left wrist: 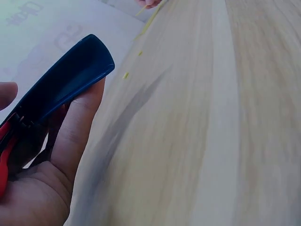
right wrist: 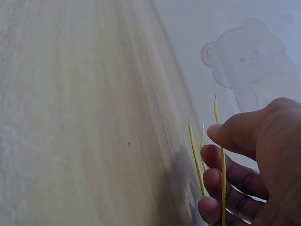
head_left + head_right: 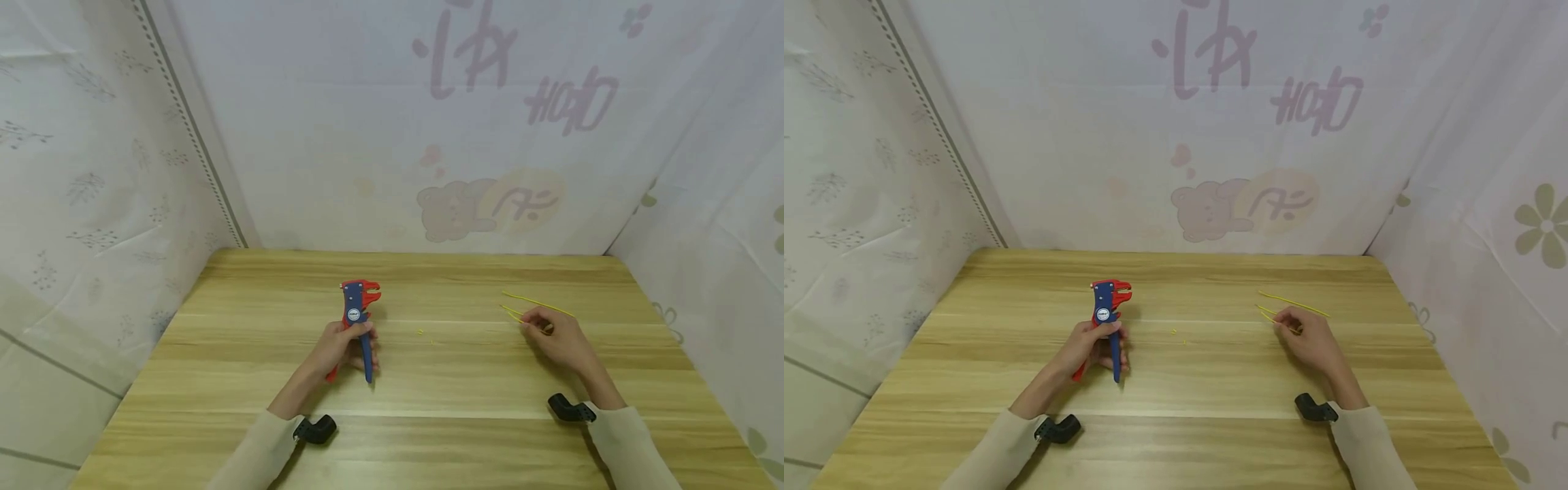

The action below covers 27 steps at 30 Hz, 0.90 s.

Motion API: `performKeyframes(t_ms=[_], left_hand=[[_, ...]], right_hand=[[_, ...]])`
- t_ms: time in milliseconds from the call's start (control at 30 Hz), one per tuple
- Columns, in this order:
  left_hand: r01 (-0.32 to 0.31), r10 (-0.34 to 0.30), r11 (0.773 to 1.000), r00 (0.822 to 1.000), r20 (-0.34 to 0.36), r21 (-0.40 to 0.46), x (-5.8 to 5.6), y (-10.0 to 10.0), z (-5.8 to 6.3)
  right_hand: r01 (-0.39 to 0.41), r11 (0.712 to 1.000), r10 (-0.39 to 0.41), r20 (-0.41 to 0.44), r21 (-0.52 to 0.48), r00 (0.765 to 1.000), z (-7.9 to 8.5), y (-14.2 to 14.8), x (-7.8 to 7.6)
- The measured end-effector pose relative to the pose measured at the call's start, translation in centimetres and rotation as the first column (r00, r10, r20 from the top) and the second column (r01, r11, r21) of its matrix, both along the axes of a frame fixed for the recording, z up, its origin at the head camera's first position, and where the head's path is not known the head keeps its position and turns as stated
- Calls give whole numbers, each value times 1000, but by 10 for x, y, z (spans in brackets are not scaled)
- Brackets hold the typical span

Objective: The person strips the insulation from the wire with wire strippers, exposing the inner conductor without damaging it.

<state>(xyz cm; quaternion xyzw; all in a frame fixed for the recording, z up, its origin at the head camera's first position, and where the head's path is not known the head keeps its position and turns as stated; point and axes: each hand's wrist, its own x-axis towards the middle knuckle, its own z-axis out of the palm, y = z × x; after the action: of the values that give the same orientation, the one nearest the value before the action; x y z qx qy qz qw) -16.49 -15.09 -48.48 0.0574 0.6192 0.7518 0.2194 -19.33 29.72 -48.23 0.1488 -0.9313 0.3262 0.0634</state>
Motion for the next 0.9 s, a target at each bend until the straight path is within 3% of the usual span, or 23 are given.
performKeyframes(t_ms=[300,533,633,700,900], left_hand=[[-70,64,989,996,-55,-132,6,-18,-2],[-170,150,953,984,-98,-249,15,-27,2],[-221,192,924,974,-121,-313,18,-31,5],[-261,218,892,964,-153,-370,20,-33,8],[-340,252,764,940,-231,-548,25,-36,11]], right_hand=[[7,1000,-7,-13,16,1000,-2,0,6],[13,999,-12,-32,47,999,-4,-2,10],[6,998,-3,-39,65,999,-5,-3,12],[5,997,-2,-46,71,999,-4,-4,12],[9,997,-7,-29,78,1000,-1,-5,13]])
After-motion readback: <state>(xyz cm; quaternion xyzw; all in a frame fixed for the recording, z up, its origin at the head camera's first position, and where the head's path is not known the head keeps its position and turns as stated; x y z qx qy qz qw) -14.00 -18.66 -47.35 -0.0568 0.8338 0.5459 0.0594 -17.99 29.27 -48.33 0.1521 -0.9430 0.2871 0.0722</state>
